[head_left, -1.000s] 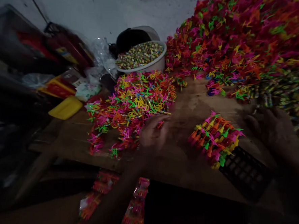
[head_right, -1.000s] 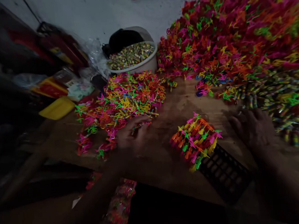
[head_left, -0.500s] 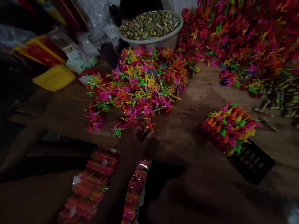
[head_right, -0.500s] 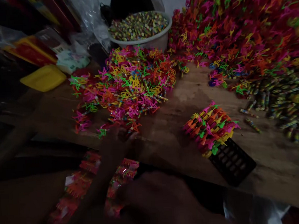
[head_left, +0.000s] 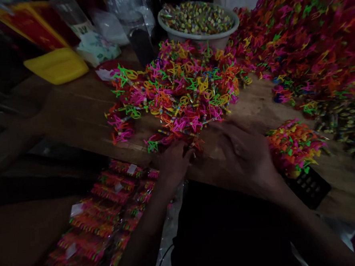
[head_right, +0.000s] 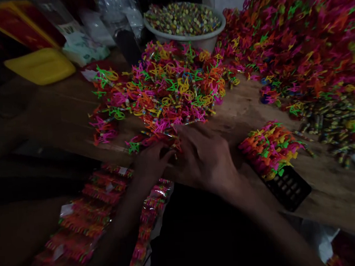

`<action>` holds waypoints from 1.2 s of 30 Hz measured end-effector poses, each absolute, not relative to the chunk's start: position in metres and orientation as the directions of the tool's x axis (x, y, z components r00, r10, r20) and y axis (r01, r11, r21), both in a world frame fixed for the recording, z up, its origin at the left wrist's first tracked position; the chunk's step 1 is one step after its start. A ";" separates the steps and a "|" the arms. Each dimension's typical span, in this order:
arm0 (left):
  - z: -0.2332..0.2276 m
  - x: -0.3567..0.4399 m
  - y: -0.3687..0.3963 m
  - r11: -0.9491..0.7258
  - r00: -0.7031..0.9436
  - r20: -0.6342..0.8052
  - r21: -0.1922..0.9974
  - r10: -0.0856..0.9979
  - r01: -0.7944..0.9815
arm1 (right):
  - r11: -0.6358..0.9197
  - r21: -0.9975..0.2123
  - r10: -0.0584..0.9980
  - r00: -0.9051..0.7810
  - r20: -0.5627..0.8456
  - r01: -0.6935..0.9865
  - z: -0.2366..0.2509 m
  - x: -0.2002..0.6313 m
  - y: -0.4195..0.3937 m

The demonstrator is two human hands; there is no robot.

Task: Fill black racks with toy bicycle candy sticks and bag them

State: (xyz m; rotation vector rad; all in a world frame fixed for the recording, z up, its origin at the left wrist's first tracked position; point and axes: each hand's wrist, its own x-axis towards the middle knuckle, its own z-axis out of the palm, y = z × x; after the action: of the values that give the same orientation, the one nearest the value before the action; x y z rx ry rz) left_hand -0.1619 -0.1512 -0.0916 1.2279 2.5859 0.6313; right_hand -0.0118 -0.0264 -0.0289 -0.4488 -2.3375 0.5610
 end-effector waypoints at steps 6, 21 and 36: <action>-0.100 -0.170 -0.161 0.377 -0.623 -0.122 0.878 0.773 0.296 | 0.894 -0.163 0.449 -0.840 0.306 0.418 -0.095 -0.065 0.015; -0.093 -0.135 -0.133 0.096 -0.416 -0.390 0.814 0.822 -0.573 | 0.711 -0.607 0.690 -0.518 0.505 0.355 -0.110 0.056 -0.045; -0.080 -0.107 -0.121 0.131 -0.422 -0.312 0.905 0.851 -0.404 | 0.707 -0.533 0.671 -0.680 0.297 0.465 -0.135 0.095 -0.052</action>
State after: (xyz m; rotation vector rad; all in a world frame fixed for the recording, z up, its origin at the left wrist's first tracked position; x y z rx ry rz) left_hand -0.1073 -0.1214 -0.0800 0.4804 1.3600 1.5206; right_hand 0.0946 -0.0515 -0.1347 -0.8702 -2.4366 0.5802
